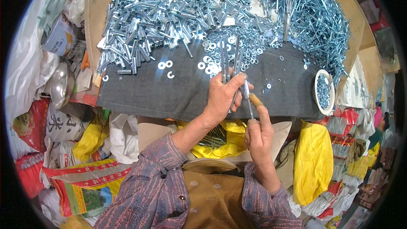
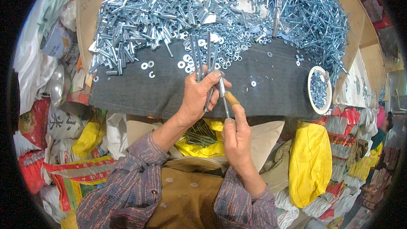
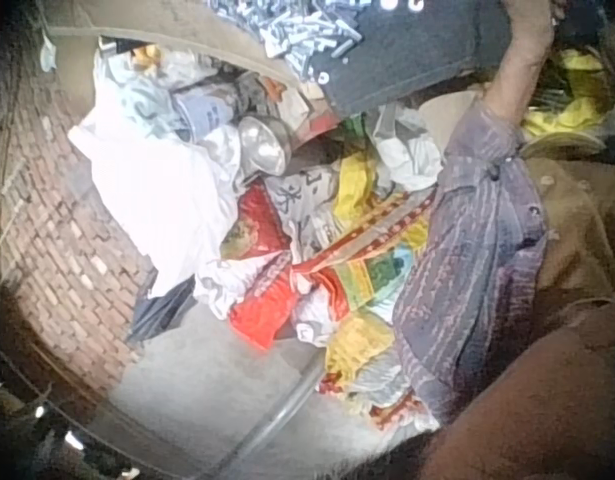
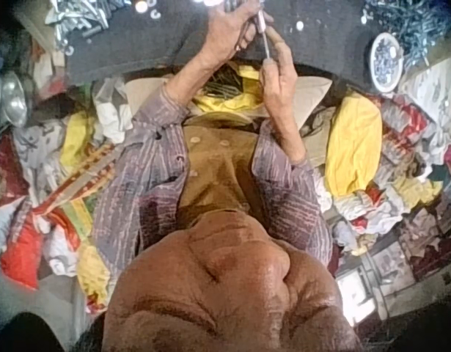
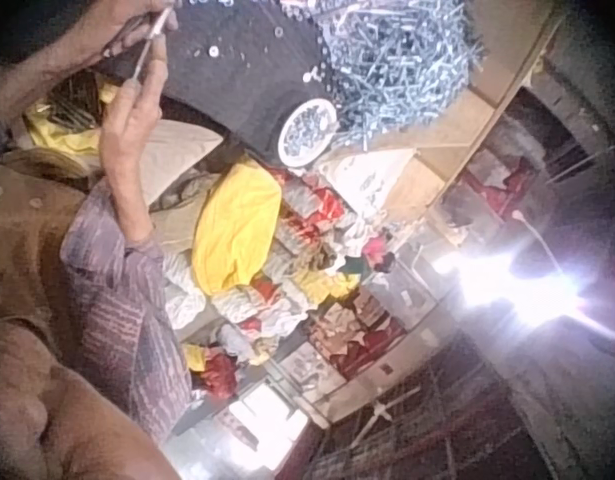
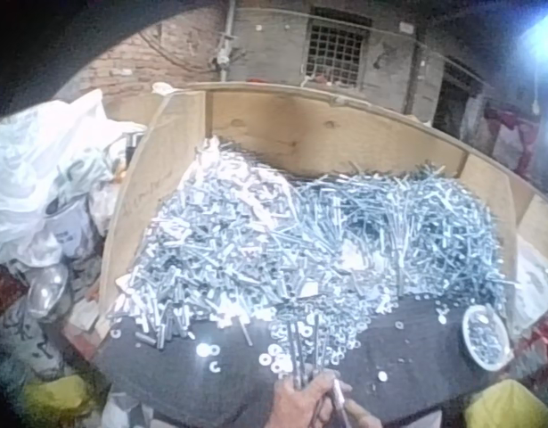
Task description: The person is manually putting washers and nuts onto long metal bolts in an assembly setting.
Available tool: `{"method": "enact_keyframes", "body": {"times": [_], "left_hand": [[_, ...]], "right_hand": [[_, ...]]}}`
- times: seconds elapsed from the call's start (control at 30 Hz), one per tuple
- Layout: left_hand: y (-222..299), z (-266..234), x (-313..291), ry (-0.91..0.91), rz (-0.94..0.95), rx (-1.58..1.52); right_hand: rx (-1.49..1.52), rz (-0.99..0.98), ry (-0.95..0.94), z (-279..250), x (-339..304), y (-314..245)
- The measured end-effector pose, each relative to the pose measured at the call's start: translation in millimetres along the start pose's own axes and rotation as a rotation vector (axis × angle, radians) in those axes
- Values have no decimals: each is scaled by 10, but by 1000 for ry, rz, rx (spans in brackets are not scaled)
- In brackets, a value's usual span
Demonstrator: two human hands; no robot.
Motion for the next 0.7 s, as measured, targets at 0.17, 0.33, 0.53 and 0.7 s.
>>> {"method": "enact_keyframes", "body": {"times": [0.17, 0.33, 0.53, 0.7], "left_hand": [[-11, -17, 17, 7, 32, 13], [-1, -9, 7, 11, -23, -36], [-91, -17, 43, -55, -120, -352], [-100, -20, 45, -86, -162, -453]], "right_hand": [[-239, -128, -42, 46, 33, -118], [12, 37, -46, 66, 35, -47], [137, 11, -72, 142, 67, 61], [179, -1, -28, 138, 65, 147]]}}
Point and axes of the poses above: each hand's wrist, its own x-axis towards the middle knuckle, its own z-axis out of the palm, y = z × x, the point moved 7 cm from there along x, towards the middle knuckle, and after that the axes turned 15 degrees about x, right-handed, at the moved point
